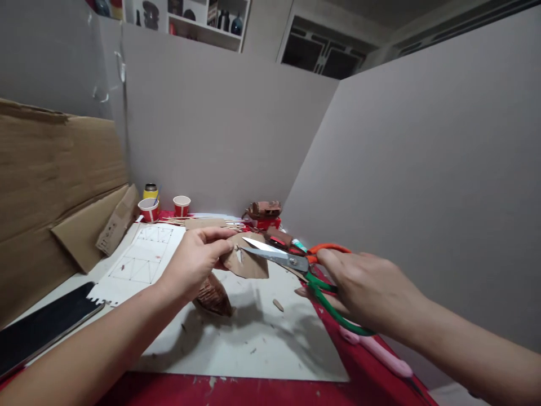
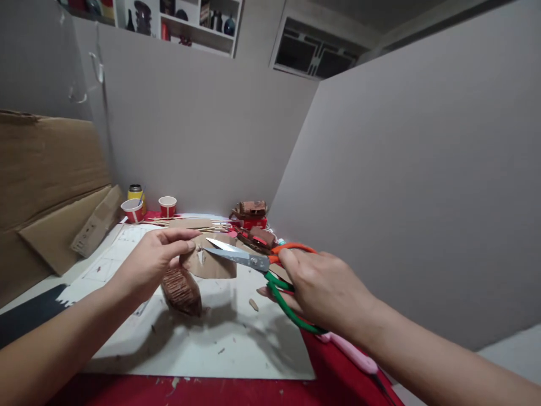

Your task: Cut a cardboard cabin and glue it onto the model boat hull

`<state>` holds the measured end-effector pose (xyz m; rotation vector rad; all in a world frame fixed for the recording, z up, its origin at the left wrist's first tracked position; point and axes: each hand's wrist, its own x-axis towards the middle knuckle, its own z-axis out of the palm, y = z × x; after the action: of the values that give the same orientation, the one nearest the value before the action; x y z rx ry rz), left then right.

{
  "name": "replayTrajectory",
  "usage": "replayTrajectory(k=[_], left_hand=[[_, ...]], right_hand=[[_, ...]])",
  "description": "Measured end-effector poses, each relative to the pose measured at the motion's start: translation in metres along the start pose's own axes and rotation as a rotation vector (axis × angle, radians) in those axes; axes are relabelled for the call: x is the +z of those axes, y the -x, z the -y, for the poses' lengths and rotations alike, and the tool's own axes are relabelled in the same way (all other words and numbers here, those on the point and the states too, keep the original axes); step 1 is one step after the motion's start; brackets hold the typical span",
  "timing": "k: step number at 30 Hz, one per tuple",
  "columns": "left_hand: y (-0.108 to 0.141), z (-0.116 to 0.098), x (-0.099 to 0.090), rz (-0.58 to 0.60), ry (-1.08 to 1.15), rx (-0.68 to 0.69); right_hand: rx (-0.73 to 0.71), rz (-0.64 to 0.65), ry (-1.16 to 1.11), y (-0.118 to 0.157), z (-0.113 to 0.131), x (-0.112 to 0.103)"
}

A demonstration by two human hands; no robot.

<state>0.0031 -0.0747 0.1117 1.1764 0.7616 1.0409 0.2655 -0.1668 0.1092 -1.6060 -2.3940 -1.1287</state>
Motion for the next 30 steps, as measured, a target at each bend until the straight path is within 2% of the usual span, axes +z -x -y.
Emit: replayTrajectory(k=[11,19,30], left_hand=[[0.003,0.005,0.004,0.053,0.03,-0.036],[0.005,0.006,0.008,0.061,0.021,-0.064],[0.007,0.015,0.011,0.071,0.055,-0.062]], right_hand=[[-0.026,-0.024,0.042,0.015,0.0,-0.002],[-0.046,-0.015,0.129,0.017,0.003,-0.013],[-0.064,0.027,0.126,0.028,0.008,-0.031]])
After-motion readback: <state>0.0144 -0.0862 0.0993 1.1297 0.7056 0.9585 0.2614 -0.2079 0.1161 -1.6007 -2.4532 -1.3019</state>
